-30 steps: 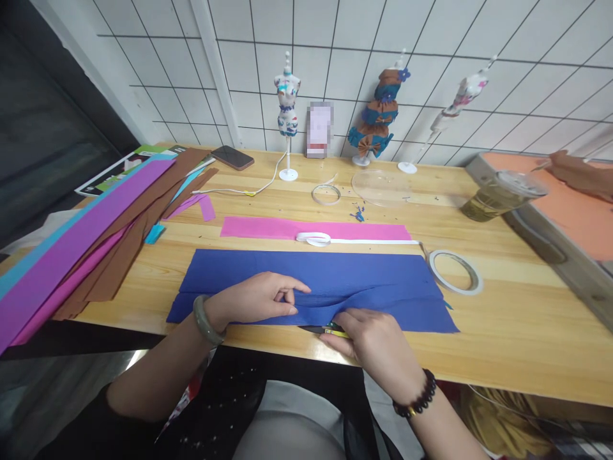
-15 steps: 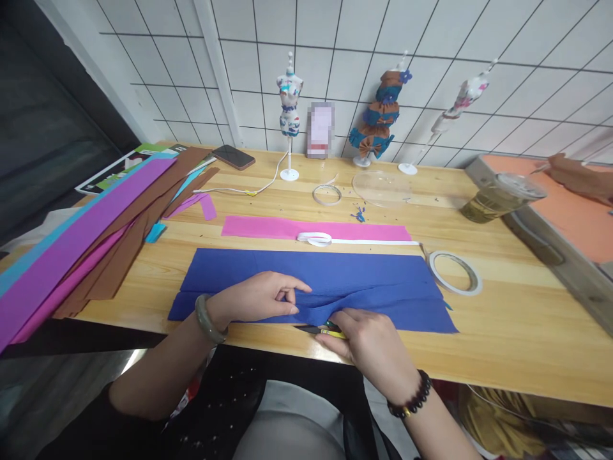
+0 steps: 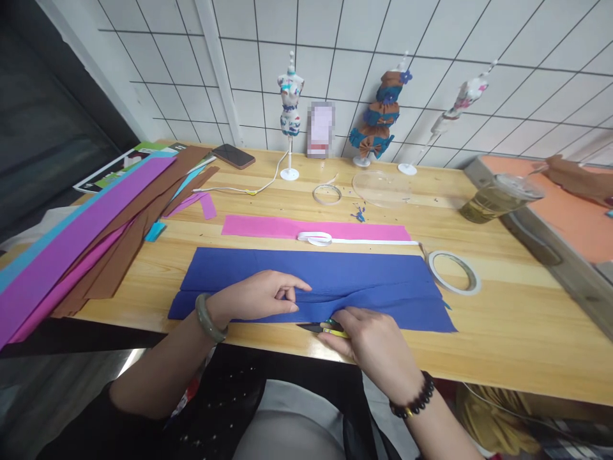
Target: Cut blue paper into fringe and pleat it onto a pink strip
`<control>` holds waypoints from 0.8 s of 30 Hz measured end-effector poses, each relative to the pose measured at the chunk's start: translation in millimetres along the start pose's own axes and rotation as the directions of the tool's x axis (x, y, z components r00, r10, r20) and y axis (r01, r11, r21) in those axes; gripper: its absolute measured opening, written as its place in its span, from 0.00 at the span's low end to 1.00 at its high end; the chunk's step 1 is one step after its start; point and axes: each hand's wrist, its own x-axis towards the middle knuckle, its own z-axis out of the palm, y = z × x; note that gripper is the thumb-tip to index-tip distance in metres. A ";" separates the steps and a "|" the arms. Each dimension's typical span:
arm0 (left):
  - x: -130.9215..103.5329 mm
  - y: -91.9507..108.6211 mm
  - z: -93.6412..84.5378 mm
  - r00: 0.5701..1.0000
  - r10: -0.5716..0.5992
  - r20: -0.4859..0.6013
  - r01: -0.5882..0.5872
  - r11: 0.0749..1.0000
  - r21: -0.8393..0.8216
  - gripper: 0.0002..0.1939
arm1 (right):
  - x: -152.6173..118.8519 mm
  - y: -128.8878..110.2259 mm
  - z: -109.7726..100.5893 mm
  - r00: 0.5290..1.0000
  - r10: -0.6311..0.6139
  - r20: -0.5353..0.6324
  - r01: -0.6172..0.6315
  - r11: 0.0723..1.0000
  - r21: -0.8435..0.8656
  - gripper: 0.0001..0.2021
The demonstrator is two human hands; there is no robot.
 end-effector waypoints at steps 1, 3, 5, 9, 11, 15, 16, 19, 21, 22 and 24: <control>0.1 -0.5 0.1 1.000 0.003 0.001 -0.003 1.000 0.000 0.20 | 0.9 -0.7 0.2 1.000 -0.006 -0.007 0.006 1.000 0.002 0.19; 0.0 -1.3 0.2 1.000 0.009 0.002 -0.009 1.000 0.001 0.20 | 2.6 -1.7 0.7 1.000 -0.016 -0.014 0.016 1.000 0.001 0.19; -0.1 -1.4 0.1 1.000 0.010 0.001 -0.010 1.000 0.003 0.21 | 3.4 -1.8 1.2 1.000 -0.017 -0.013 0.017 1.000 -0.003 0.19; -0.2 -0.1 -0.2 1.000 -0.005 -0.001 0.005 1.000 0.000 0.20 | 2.8 0.4 2.7 1.000 -0.025 -0.019 0.024 1.000 -0.009 0.20; -0.2 0.5 -0.5 1.000 -0.008 -0.001 0.008 1.000 -0.002 0.20 | 2.2 1.7 3.4 0.999 -0.028 -0.022 0.028 1.000 0.001 0.19; -0.3 0.4 -1.2 1.000 -0.002 0.000 0.002 1.000 -0.004 0.20 | 0.7 2.5 3.8 1.000 -0.020 -0.014 0.021 0.999 0.026 0.19; -0.3 0.3 -1.3 1.000 0.000 0.000 0.000 1.000 -0.005 0.20 | 0.2 2.6 3.8 1.000 -0.020 -0.016 0.020 0.999 0.032 0.19; -0.3 0.3 -1.5 1.000 0.002 -0.001 -0.002 1.000 -0.003 0.20 | -1.2 2.9 4.3 1.000 -0.012 -0.014 0.013 0.999 0.045 0.18; -0.3 0.5 -1.4 1.000 -0.001 -0.001 0.001 1.000 -0.001 0.20 | -1.4 3.0 4.7 1.000 -0.012 -0.016 0.013 0.999 0.048 0.18; -0.3 0.6 -1.3 1.000 0.001 0.004 -0.001 1.000 0.000 0.20 | -1.1 2.7 4.8 1.000 -0.014 -0.017 0.015 0.999 0.046 0.18; -0.3 0.4 -1.1 1.000 0.006 0.009 -0.006 1.000 0.002 0.20 | 0.4 1.4 4.7 1.000 -0.022 -0.017 0.023 0.999 0.043 0.18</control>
